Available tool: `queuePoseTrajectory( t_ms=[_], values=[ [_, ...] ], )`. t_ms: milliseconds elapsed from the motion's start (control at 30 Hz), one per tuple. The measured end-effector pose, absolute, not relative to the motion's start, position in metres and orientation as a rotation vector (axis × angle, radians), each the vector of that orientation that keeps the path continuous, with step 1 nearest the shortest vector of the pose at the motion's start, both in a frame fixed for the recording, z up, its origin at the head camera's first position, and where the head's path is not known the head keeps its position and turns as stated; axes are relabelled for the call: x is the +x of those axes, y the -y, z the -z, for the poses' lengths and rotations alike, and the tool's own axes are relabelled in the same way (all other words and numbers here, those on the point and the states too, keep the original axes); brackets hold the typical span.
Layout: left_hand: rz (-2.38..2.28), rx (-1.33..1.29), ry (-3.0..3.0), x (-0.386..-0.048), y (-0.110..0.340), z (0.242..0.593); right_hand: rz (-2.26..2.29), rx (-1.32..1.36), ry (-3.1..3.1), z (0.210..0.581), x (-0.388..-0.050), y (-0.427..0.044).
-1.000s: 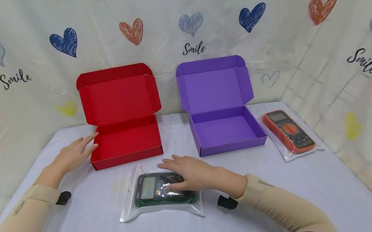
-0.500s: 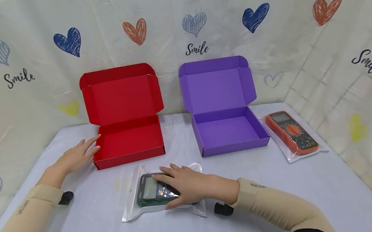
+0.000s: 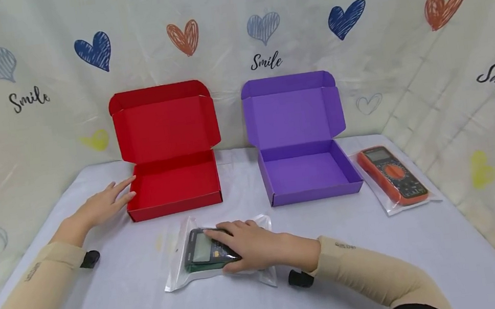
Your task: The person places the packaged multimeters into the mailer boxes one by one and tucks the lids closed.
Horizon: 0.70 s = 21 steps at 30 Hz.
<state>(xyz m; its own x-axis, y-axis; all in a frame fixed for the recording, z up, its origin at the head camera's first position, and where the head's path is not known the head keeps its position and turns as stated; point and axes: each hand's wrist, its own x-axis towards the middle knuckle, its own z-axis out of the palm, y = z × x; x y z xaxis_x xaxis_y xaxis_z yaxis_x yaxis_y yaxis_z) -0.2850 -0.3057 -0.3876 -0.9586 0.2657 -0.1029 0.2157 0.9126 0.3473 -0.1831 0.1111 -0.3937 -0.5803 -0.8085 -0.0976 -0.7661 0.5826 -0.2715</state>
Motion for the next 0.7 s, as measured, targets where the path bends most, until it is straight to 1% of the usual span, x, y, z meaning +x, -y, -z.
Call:
queuePoseTrajectory(
  t_ms=[233, 700],
  values=[
    [-0.501, 0.347, -2.920, -0.2864, 0.3055, 0.3858, 0.218, -1.406, -2.630, 0.3934, -0.1831, -0.1102],
    [-0.523, 0.340, -2.916, -0.2866, 0.3051, 0.3891, 0.186, -1.433, -2.617, 0.3916, -0.1851, -0.1104]
  ],
)
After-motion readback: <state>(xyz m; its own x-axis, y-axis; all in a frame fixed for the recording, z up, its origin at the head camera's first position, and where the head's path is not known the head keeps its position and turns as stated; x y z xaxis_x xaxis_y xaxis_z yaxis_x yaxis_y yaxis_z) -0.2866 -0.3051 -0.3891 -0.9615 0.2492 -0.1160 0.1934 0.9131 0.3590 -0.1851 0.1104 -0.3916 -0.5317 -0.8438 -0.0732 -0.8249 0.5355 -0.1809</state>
